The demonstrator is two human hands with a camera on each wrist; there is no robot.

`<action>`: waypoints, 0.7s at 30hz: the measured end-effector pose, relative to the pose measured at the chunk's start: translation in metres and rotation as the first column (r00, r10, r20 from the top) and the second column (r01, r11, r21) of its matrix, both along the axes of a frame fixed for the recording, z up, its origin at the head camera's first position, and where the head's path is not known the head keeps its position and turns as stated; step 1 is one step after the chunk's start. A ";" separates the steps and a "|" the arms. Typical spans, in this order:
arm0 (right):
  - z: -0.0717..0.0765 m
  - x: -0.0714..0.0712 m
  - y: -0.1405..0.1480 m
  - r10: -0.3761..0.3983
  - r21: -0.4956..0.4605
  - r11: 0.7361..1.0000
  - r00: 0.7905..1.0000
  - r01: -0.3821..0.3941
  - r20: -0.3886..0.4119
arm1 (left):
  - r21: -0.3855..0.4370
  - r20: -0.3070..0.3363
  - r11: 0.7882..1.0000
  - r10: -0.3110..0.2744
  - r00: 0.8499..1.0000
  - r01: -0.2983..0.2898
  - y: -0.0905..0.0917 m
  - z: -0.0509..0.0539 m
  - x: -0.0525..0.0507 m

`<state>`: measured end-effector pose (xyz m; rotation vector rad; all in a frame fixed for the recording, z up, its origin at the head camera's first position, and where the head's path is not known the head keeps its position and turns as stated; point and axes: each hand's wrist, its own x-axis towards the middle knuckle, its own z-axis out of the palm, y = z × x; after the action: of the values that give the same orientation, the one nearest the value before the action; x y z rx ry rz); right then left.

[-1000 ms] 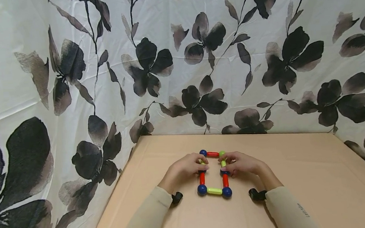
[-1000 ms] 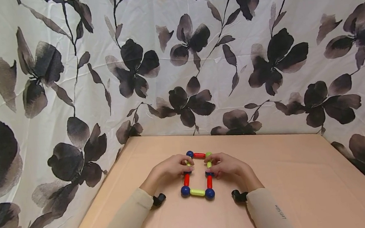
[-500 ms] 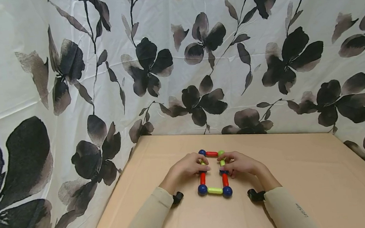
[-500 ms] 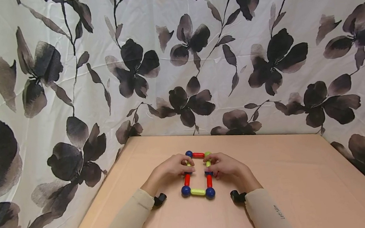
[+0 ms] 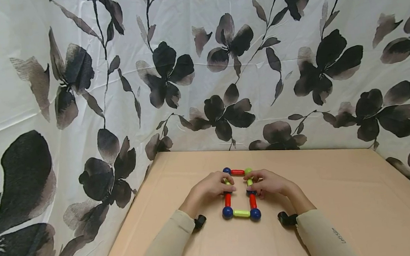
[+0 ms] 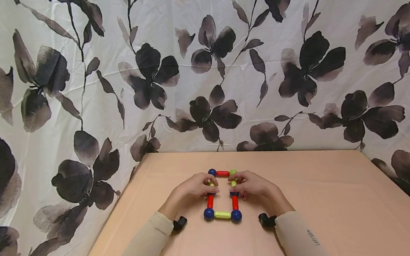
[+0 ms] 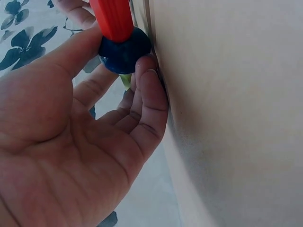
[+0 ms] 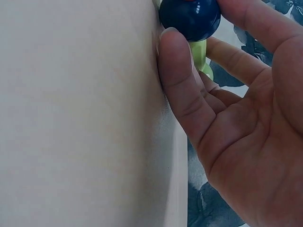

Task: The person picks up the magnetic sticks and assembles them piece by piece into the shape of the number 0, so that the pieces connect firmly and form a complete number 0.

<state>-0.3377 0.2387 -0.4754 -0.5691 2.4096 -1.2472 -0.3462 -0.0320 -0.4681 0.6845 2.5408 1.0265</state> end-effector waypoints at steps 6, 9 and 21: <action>-0.001 -0.001 0.000 -0.011 0.003 1.000 1.000 0.011 0.006 | 0.003 0.003 1.000 0.001 1.000 -0.001 0.000 0.000 0.000; -0.002 -0.002 0.001 -0.016 0.002 1.000 1.000 0.016 0.011 | 0.005 0.006 1.000 0.002 1.000 -0.002 0.000 0.000 -0.001; -0.001 -0.003 -0.001 -0.008 0.032 0.999 1.000 0.007 0.002 | 0.000 -0.025 1.000 -0.018 1.000 0.018 -0.006 -0.001 -0.005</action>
<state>-0.3408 0.2381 -0.4767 -0.5495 2.4277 -1.2089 -0.3512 -0.0378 -0.4692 0.7237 2.5507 1.0190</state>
